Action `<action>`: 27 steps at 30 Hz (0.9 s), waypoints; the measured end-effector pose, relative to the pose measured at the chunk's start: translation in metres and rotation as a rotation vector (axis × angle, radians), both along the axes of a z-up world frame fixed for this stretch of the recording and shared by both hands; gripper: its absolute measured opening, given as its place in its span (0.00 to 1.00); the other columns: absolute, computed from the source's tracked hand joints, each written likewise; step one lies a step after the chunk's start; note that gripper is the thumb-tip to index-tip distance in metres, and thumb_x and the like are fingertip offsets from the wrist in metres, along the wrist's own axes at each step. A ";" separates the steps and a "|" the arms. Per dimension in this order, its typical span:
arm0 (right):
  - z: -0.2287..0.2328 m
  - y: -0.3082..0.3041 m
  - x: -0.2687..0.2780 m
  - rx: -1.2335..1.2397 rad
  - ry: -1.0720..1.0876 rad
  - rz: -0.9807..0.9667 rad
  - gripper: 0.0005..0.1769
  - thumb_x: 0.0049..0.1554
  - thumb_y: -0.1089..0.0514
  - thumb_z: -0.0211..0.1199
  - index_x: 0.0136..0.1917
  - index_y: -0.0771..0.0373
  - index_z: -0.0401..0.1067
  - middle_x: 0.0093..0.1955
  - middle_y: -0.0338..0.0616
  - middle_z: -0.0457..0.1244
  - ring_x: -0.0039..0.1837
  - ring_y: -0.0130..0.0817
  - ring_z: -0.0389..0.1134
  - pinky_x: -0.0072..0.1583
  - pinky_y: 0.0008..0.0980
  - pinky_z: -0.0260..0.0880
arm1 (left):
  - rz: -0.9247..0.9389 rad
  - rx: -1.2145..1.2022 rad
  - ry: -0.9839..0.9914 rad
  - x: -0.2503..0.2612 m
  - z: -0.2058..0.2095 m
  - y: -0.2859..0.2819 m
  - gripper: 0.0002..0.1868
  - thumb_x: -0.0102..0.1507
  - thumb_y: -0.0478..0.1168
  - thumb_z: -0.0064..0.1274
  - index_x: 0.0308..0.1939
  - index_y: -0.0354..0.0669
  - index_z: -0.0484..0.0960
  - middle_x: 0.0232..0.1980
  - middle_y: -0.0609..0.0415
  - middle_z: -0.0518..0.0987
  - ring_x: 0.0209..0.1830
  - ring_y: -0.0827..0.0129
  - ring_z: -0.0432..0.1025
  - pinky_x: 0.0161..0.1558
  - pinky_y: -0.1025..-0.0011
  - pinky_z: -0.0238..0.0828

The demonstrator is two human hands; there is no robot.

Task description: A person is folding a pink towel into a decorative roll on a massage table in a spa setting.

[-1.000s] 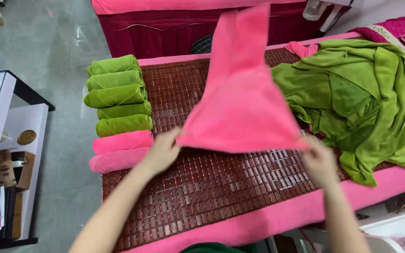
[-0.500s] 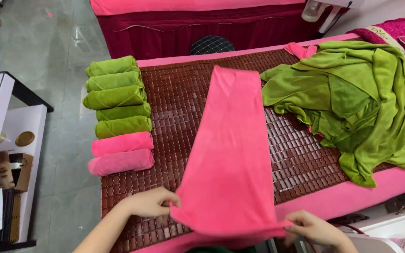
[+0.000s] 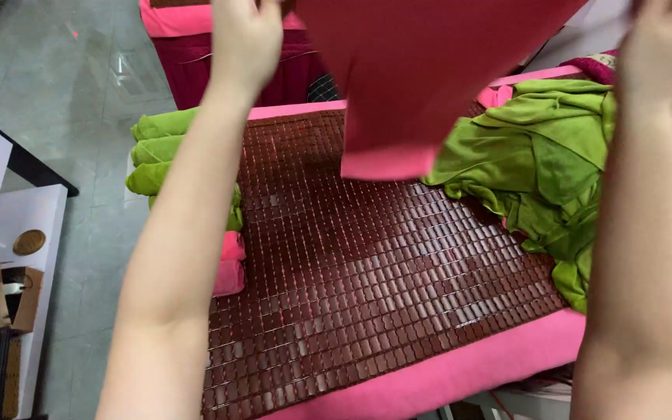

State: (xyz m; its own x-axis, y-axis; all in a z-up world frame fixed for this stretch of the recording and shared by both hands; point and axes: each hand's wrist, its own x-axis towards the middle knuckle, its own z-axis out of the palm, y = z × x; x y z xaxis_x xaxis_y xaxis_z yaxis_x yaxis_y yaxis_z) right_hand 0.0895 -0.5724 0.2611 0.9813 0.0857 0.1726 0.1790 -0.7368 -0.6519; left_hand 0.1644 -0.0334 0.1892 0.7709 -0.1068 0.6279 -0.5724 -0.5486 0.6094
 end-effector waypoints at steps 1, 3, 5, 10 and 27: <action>0.005 -0.011 0.002 0.002 0.004 0.001 0.23 0.72 0.59 0.47 0.68 0.77 0.73 0.50 0.62 0.69 0.47 0.44 0.66 0.51 0.46 0.68 | 0.001 0.002 0.004 -0.008 0.011 0.003 0.04 0.70 0.31 0.40 0.40 0.43 0.65 0.34 0.48 0.70 0.32 0.59 0.61 0.35 0.57 0.56; 0.009 -0.031 0.003 0.011 -0.284 -0.019 0.23 0.76 0.58 0.44 0.69 0.78 0.72 0.56 0.64 0.68 0.55 0.47 0.66 0.57 0.47 0.67 | -0.070 -0.001 -0.104 -0.026 0.033 0.010 0.05 0.71 0.31 0.42 0.41 0.42 0.65 0.35 0.50 0.67 0.33 0.61 0.59 0.36 0.59 0.55; 0.000 -0.022 -0.024 0.009 -0.419 -0.027 0.24 0.79 0.57 0.43 0.70 0.79 0.72 0.58 0.65 0.68 0.58 0.48 0.66 0.60 0.48 0.66 | -0.105 -0.008 -0.148 -0.071 0.039 0.004 0.05 0.72 0.30 0.42 0.41 0.41 0.65 0.35 0.50 0.66 0.34 0.62 0.58 0.37 0.60 0.54; -0.038 0.010 -0.106 0.006 -0.864 -0.046 0.26 0.86 0.55 0.40 0.71 0.81 0.71 0.66 0.67 0.66 0.70 0.52 0.65 0.69 0.51 0.64 | -0.204 -0.025 -0.322 -0.174 0.043 -0.016 0.07 0.73 0.29 0.44 0.43 0.40 0.64 0.36 0.52 0.62 0.35 0.65 0.54 0.40 0.62 0.52; -0.353 0.070 -0.324 0.159 0.256 -0.099 0.17 0.62 0.62 0.58 0.60 0.57 0.81 0.76 0.34 0.66 0.28 0.24 0.46 0.35 0.23 0.51 | -0.216 0.332 0.663 -0.330 -0.270 0.023 0.28 0.65 0.28 0.42 0.70 0.35 0.72 0.71 0.43 0.74 0.80 0.54 0.56 0.75 0.51 0.57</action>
